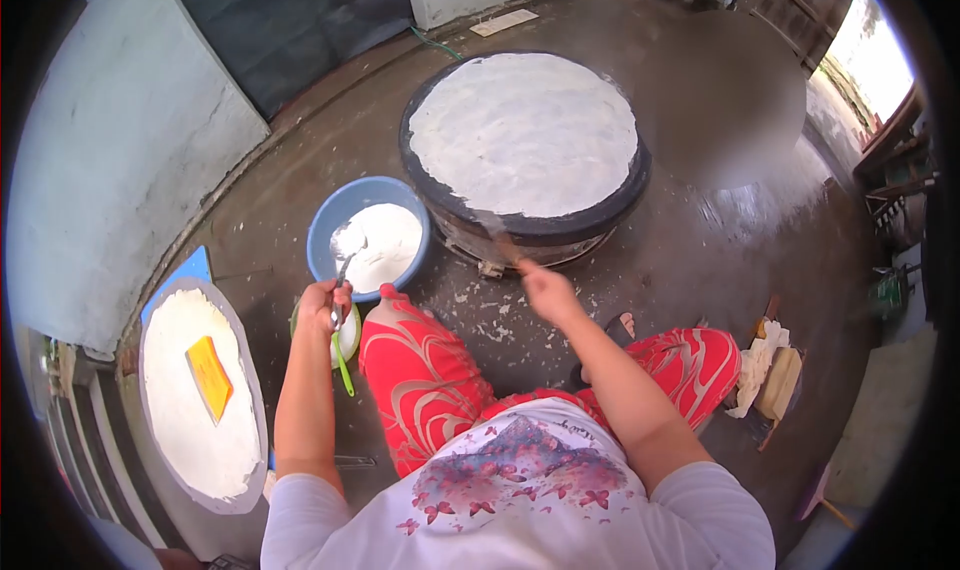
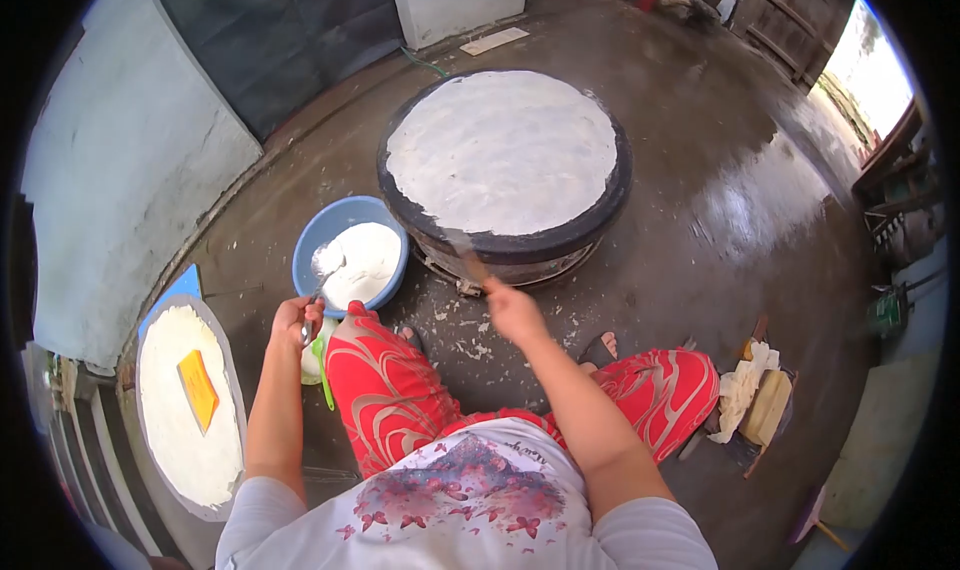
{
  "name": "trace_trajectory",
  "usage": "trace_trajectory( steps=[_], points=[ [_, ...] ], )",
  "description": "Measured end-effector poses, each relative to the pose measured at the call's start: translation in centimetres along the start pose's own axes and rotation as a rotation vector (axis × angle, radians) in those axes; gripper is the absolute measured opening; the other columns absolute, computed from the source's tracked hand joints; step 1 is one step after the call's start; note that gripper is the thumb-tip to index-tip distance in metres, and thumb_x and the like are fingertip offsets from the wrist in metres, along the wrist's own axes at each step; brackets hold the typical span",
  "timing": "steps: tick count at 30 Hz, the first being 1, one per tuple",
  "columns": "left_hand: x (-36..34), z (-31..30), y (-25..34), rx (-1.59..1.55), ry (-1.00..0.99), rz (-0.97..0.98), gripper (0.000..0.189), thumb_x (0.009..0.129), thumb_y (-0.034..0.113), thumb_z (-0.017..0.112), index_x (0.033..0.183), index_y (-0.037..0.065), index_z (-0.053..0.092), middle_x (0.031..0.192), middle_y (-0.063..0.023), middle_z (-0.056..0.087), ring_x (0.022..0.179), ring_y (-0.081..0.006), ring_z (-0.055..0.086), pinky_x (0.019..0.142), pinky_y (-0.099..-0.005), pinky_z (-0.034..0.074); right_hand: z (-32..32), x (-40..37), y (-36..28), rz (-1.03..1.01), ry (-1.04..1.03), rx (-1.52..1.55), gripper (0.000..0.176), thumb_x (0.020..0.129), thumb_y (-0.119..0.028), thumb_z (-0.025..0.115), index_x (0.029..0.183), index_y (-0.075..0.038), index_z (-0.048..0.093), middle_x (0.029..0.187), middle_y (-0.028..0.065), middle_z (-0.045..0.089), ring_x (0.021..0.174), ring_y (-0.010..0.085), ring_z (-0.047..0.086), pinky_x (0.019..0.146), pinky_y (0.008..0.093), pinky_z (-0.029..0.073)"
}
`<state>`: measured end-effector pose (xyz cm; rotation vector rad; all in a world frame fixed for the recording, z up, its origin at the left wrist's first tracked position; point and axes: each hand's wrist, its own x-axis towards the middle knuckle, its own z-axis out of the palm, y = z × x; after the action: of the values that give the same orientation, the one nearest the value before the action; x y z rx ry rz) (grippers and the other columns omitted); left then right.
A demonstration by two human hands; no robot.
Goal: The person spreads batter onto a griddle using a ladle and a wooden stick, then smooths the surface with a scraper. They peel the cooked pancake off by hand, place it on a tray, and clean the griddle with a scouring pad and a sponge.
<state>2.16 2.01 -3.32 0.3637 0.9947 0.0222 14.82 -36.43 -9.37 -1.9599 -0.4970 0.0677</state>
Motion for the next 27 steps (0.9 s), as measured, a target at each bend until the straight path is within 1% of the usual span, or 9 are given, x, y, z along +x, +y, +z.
trace_trajectory(
  steps=[1, 2, 5, 7, 8, 11, 13, 16, 27],
  points=[
    [1.4, -0.5, -0.5, -0.025, 0.019, 0.065, 0.023, 0.091, 0.014, 0.038, 0.100, -0.007, 0.042, 0.072, -0.0092, 0.046, 0.049, -0.0107, 0.040, 0.040, -0.0215, 0.038, 0.8, 0.1, -1.6, 0.104, -0.279, 0.025, 0.031, 0.085, -0.023, 0.051, 0.114, -0.015, 0.058, 0.087, 0.0153, 0.064, 0.081, 0.0254, 0.062, 0.073, 0.0338, 0.046],
    [3.3, -2.7, -0.2, -0.119, -0.222, -0.087, 0.027, 0.091, 0.013, 0.039, 0.107, -0.009, 0.040, 0.077, -0.0140, 0.049, 0.057, -0.0162, 0.050, 0.050, -0.0237, 0.047, 0.2, 0.5, -5.2, 0.272, -0.538, -0.072, 0.034, 0.084, -0.024, 0.053, 0.116, -0.014, 0.057, 0.084, 0.0125, 0.064, 0.074, 0.0197, 0.061, 0.072, 0.0298, 0.046],
    [6.0, -5.0, -2.6, -0.198, -0.069, 0.151, 0.035, 0.092, 0.019, 0.038, 0.113, -0.009, 0.035, 0.106, -0.0261, 0.050, 0.095, -0.0327, 0.055, 0.081, -0.0403, 0.051, -0.6, 1.0, -5.8, 0.237, -0.283, 0.074, 0.034, 0.084, -0.020, 0.054, 0.116, -0.010, 0.056, 0.083, 0.0085, 0.064, 0.070, 0.0161, 0.057, 0.070, 0.0269, 0.046],
    [6.4, -8.0, -3.5, -0.196, -0.115, 0.125, 0.038, 0.092, 0.024, 0.036, 0.113, -0.009, 0.036, 0.108, -0.0253, 0.050, 0.095, -0.0331, 0.055, 0.082, -0.0423, 0.049, -3.2, 2.0, -4.6, 0.318, -0.106, 0.049, 0.035, 0.084, -0.013, 0.055, 0.118, -0.008, 0.055, 0.093, 0.0074, 0.064, 0.075, 0.0157, 0.059, 0.073, 0.0265, 0.046],
    [6.5, -9.2, -4.5, -0.188, -0.150, 0.099, 0.042, 0.093, 0.028, 0.034, 0.113, -0.008, 0.037, 0.111, -0.0245, 0.049, 0.096, -0.0335, 0.055, 0.084, -0.0442, 0.048, -4.0, 2.4, -2.5, 0.149, 0.033, -0.052, 0.037, 0.083, -0.010, 0.055, 0.120, -0.008, 0.053, 0.100, 0.0088, 0.062, 0.079, 0.0153, 0.061, 0.077, 0.0258, 0.047],
    [4.6, -12.0, -7.9, -0.196, -0.165, 0.146, 0.047, 0.093, 0.035, 0.033, 0.117, -0.004, 0.041, 0.109, -0.0217, 0.052, 0.103, -0.0355, 0.052, 0.089, -0.0480, 0.044, -7.5, 3.3, -5.0, 0.171, 0.015, 0.027, 0.053, 0.082, 0.001, 0.052, 0.132, -0.009, 0.039, 0.102, 0.0056, 0.058, 0.063, 0.0074, 0.051, 0.057, 0.0200, 0.044],
    [3.6, -13.6, -10.9, -0.173, -0.157, 0.141, 0.047, 0.092, 0.037, 0.034, 0.120, 0.000, 0.044, 0.108, -0.0185, 0.055, 0.105, -0.0330, 0.052, 0.091, -0.0474, 0.042, -9.0, 2.4, -13.0, 0.361, 0.005, 0.597, 0.067, 0.080, 0.006, 0.049, 0.139, -0.010, 0.023, 0.108, 0.0083, 0.056, 0.061, 0.0101, 0.052, 0.053, 0.0224, 0.046],
    [4.8, -12.9, -13.0, -0.120, -0.187, 0.112, 0.047, 0.092, 0.037, 0.035, 0.121, 0.002, 0.045, 0.110, -0.0172, 0.056, 0.106, -0.0312, 0.052, 0.093, -0.0471, 0.040, -9.2, 2.0, -7.6, 0.460, -0.068, 0.674, 0.074, 0.078, 0.008, 0.048, 0.141, -0.012, 0.014, 0.115, 0.0106, 0.051, 0.061, 0.0117, 0.053, 0.049, 0.0255, 0.047],
    [7.9, -7.6, -16.2, 0.197, -0.342, -0.108, 0.047, 0.091, 0.039, 0.037, 0.119, 0.003, 0.048, 0.112, -0.0161, 0.056, 0.106, -0.0285, 0.052, 0.095, -0.0464, 0.038, -9.0, 3.5, -7.1, 0.561, -0.157, 0.570, 0.053, 0.084, 0.004, 0.045, 0.134, -0.007, 0.030, 0.104, 0.0079, 0.056, 0.052, 0.0091, 0.050, 0.042, 0.0207, 0.042]
  ],
)
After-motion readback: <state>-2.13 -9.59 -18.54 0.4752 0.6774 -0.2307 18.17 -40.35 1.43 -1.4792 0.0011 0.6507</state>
